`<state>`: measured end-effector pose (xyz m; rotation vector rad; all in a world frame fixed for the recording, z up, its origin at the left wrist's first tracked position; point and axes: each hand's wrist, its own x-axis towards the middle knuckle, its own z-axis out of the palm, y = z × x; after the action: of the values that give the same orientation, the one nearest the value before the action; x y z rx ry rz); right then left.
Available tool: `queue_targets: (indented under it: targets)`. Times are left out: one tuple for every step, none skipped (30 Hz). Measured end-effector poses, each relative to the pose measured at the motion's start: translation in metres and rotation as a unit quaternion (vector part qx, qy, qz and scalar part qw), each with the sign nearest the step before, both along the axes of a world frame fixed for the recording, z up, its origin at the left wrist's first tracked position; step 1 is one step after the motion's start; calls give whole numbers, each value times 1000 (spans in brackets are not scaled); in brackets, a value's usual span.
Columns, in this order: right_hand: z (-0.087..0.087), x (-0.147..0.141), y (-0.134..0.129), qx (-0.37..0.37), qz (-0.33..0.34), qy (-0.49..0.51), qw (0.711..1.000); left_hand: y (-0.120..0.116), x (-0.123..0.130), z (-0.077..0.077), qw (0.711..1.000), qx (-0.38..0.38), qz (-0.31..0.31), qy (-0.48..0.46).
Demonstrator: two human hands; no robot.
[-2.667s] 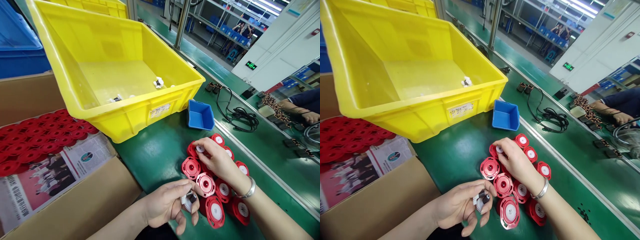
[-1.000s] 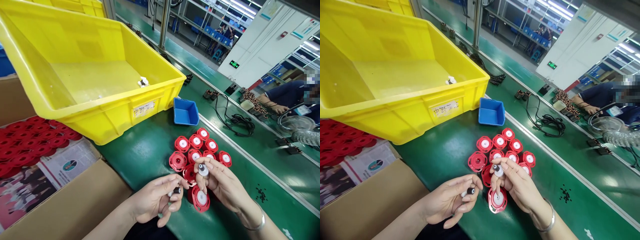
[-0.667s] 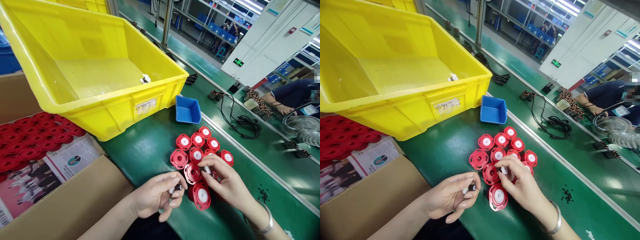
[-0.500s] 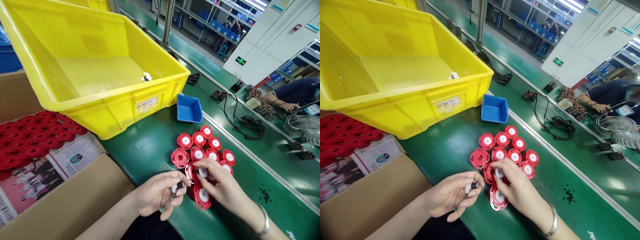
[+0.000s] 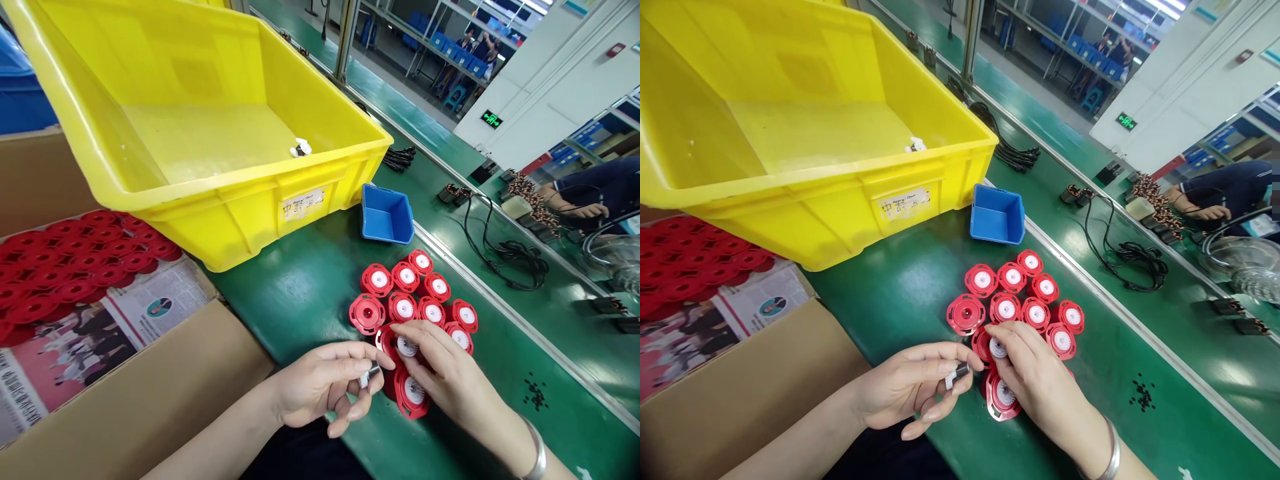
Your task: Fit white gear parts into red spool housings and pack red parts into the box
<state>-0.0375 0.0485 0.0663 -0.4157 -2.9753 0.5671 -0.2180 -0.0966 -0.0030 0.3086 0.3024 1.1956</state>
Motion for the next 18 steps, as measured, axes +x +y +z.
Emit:
queue_targets:
  targets:
    - [1, -1, -1, -3, -7, 3, 1000, 0, 0, 0, 1000, 3, -1, 0]
    - [1, -1, -2, -5, -13, 6, 1000, 0, 0, -1, 1000, 7, -3, 0]
    - [1, -1, -3, -6, -17, 8, 1000, 0, 0, -1, 1000, 10, -5, 1]
    - [1, -1, -3, -8, -18, 9, 1000, -1, 0, -2, 1000, 14, -9, 1]
    - [1, -1, -3, -10, -16, 9, 1000, -1, 0, -2, 1000, 19, -13, 1]
    - [0, -1, -2, -13, -11, 9, 1000, -1, 0, -3, 1000, 23, -17, -1]
    - [0, -1, -1, -15, -4, 10, 1000, -1, 0, -3, 999, 28, -20, -4]
    - [-1, -1, 0, -16, 3, 9, 1000, -1, 0, -4, 999, 31, -21, -7]
    - [-2, -1, 1, -15, 7, 10, 1000, -1, 0, -4, 999, 33, -23, -10]
    - [-3, -1, 2, -12, 11, 11, 1000, -1, 0, -4, 999, 33, -24, -12]
    - [-3, -1, 2, -8, 13, 13, 1000, -1, 0, -5, 999, 34, -27, -12]
    - [-4, -1, 2, -6, 13, 14, 1000, -1, 0, -5, 999, 34, -31, -11]
    - [-4, -2, 2, -5, 14, 15, 1000, -2, 0, -5, 999, 34, -33, -11]
    - [-4, -2, 1, -6, 16, 16, 1000, -2, 0, -5, 999, 33, -35, -9]
    - [-5, -3, 1, -9, 18, 17, 1000, -2, 0, -4, 999, 32, -35, -9]
    - [-5, -4, 0, -15, 21, 17, 1000, -2, 0, -4, 999, 32, -35, -9]
    - [-4, -5, -1, -22, 23, 18, 999, -2, 0, -4, 999, 32, -35, -10]
    - [-4, -6, -2, -29, 26, 20, 999, -2, 0, -4, 999, 32, -34, -11]
